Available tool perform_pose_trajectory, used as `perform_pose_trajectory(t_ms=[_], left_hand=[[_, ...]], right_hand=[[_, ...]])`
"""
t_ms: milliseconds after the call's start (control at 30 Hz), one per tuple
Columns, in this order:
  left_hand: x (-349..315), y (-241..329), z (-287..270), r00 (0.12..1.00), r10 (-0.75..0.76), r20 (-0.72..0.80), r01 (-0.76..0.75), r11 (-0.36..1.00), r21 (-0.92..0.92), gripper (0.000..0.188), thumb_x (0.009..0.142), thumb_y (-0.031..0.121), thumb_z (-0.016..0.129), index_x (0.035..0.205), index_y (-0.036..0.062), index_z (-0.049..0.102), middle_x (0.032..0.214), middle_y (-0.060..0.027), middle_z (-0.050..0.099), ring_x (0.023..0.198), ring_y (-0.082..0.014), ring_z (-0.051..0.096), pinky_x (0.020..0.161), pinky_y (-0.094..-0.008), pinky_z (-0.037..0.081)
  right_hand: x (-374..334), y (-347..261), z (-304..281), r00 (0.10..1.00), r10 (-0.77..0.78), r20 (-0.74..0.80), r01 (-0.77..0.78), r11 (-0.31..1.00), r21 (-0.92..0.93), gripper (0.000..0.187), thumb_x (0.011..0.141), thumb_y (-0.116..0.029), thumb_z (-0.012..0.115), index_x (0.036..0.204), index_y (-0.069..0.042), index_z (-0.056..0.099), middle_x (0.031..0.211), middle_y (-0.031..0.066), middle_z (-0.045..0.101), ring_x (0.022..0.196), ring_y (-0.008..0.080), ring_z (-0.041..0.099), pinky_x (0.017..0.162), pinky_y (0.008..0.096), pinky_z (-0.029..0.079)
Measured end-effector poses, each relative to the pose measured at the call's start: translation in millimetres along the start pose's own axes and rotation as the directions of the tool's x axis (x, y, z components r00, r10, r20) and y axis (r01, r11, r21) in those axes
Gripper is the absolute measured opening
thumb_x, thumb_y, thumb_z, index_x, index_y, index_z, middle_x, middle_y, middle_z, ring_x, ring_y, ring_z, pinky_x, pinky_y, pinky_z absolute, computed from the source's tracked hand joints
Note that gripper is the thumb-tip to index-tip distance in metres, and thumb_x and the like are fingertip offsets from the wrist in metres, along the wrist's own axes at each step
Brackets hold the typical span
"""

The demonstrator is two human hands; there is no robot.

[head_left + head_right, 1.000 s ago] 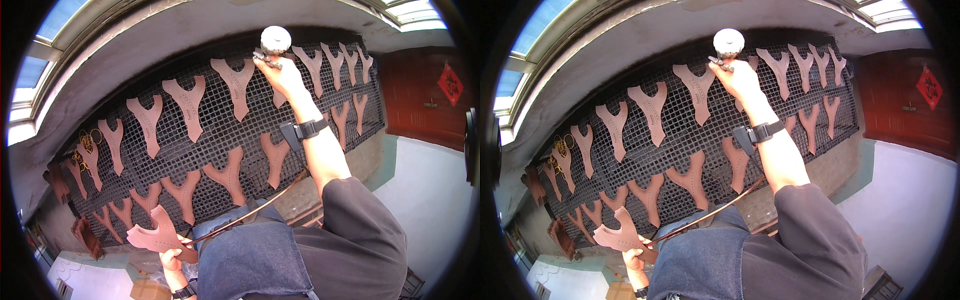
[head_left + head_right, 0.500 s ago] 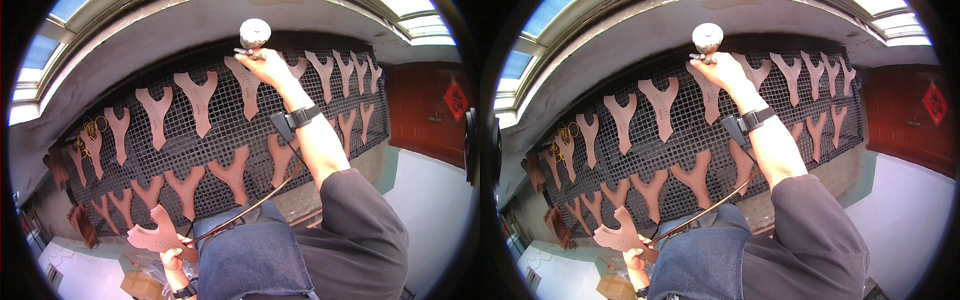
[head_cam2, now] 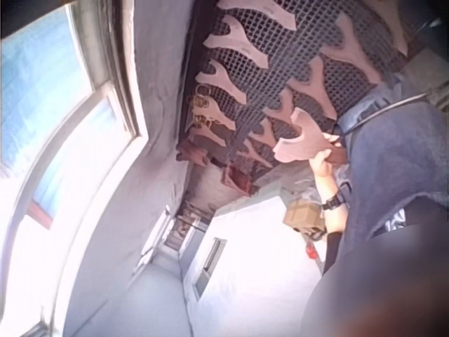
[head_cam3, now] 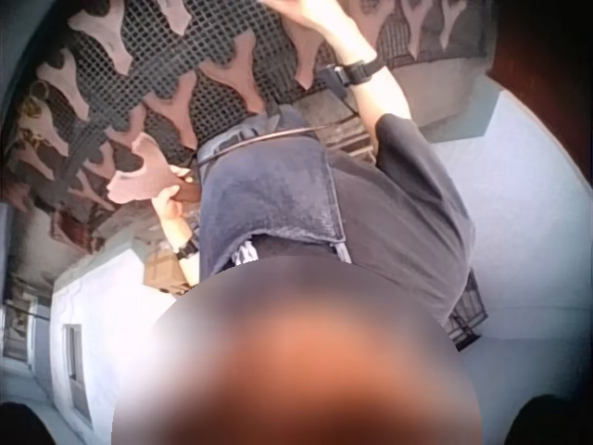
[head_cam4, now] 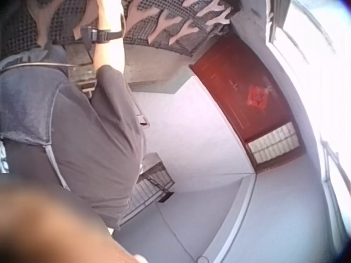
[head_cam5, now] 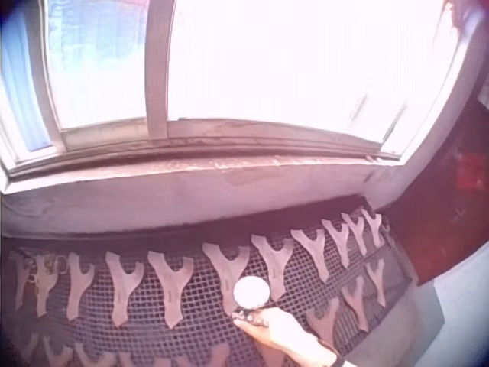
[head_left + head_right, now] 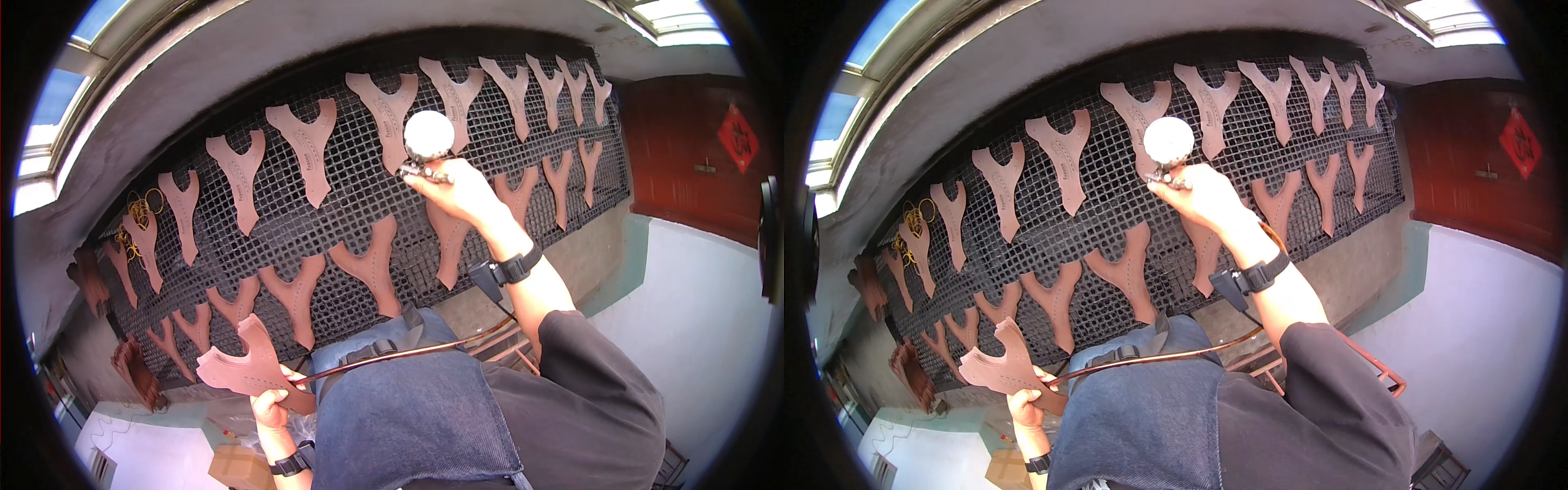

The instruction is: Spray glue or treatment onto leather shoe components and arrange them on a drying rack.

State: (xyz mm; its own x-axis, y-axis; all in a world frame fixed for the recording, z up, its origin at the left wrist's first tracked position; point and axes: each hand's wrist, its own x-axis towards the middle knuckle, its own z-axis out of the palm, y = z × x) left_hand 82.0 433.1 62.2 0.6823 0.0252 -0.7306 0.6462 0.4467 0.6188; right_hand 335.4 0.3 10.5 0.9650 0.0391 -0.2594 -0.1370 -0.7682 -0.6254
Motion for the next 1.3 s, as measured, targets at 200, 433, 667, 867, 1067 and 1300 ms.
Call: perform_pose_trajectory(t_ms=[200,433,667,867,1067,1300], left_hand=[[0,0,-3,1.000,0.012,-0.010,-0.012,1.000,-0.019,0.046,0.062,0.009,0.060,0.104,-0.0090,0.062,0.090,-0.0222,0.066,0.080,-0.0388,0.068,0.076,-0.0465,0.058],[0,1,1,1.000,0.017,0.015,-0.017,1.000,-0.021,0.045,0.062,0.007,0.059,0.104,-0.0100,0.063,0.092,-0.0225,0.066,0.082,-0.0393,0.068,0.077,-0.0468,0.058],[-4,-1,7,0.999,0.033,-0.011,-0.033,0.999,-0.028,0.046,0.061,0.007,0.059,0.104,-0.0099,0.062,0.091,-0.0224,0.066,0.081,-0.0392,0.069,0.077,-0.0464,0.058],[-9,-7,10,0.997,0.037,-0.072,-0.038,0.999,-0.014,0.045,0.060,0.009,0.060,0.101,-0.0094,0.061,0.087,-0.0222,0.066,0.076,-0.0381,0.067,0.074,-0.0470,0.058],[-7,-5,6,0.998,0.040,-0.038,-0.041,0.999,-0.024,0.045,0.061,0.007,0.059,0.102,-0.0098,0.062,0.090,-0.0225,0.065,0.080,-0.0389,0.068,0.077,-0.0464,0.057],[-11,-3,3,0.999,0.049,-0.014,-0.050,0.998,-0.024,0.045,0.061,0.009,0.060,0.102,-0.0098,0.063,0.092,-0.0231,0.068,0.080,-0.0378,0.068,0.079,-0.0464,0.058]], right_hand=[[-33,20,-2,0.999,0.031,-0.043,-0.031,1.000,0.008,0.041,0.090,-0.046,0.075,0.092,-0.005,0.076,0.083,0.0163,0.074,0.081,0.0326,0.074,0.072,0.0394,0.058],[-13,22,-10,0.996,0.010,-0.084,-0.009,1.000,0.012,0.040,0.092,-0.045,0.075,0.090,-0.005,0.074,0.079,0.0161,0.072,0.077,0.0331,0.073,0.070,0.0406,0.058],[60,15,-17,0.972,-0.050,-0.227,0.038,0.998,-0.057,0.047,0.092,-0.052,0.071,0.087,-0.006,0.075,0.076,0.0161,0.072,0.077,0.0350,0.074,0.072,0.0422,0.059],[94,13,-54,0.919,-0.006,-0.393,-0.007,0.999,-0.033,0.040,0.090,-0.049,0.076,0.096,-0.009,0.080,0.084,0.0144,0.076,0.081,0.0321,0.076,0.078,0.0404,0.060],[97,-10,-75,0.910,-0.093,-0.404,0.137,0.987,0.081,0.041,0.092,-0.049,0.075,0.104,-0.009,0.079,0.087,0.0134,0.076,0.083,0.0245,0.076,0.080,0.0354,0.057],[98,-34,-68,0.914,-0.121,-0.388,0.153,0.987,0.052,0.042,0.093,-0.050,0.074,0.107,-0.011,0.079,0.091,0.0113,0.077,0.087,0.0229,0.076,0.083,0.0351,0.058]])
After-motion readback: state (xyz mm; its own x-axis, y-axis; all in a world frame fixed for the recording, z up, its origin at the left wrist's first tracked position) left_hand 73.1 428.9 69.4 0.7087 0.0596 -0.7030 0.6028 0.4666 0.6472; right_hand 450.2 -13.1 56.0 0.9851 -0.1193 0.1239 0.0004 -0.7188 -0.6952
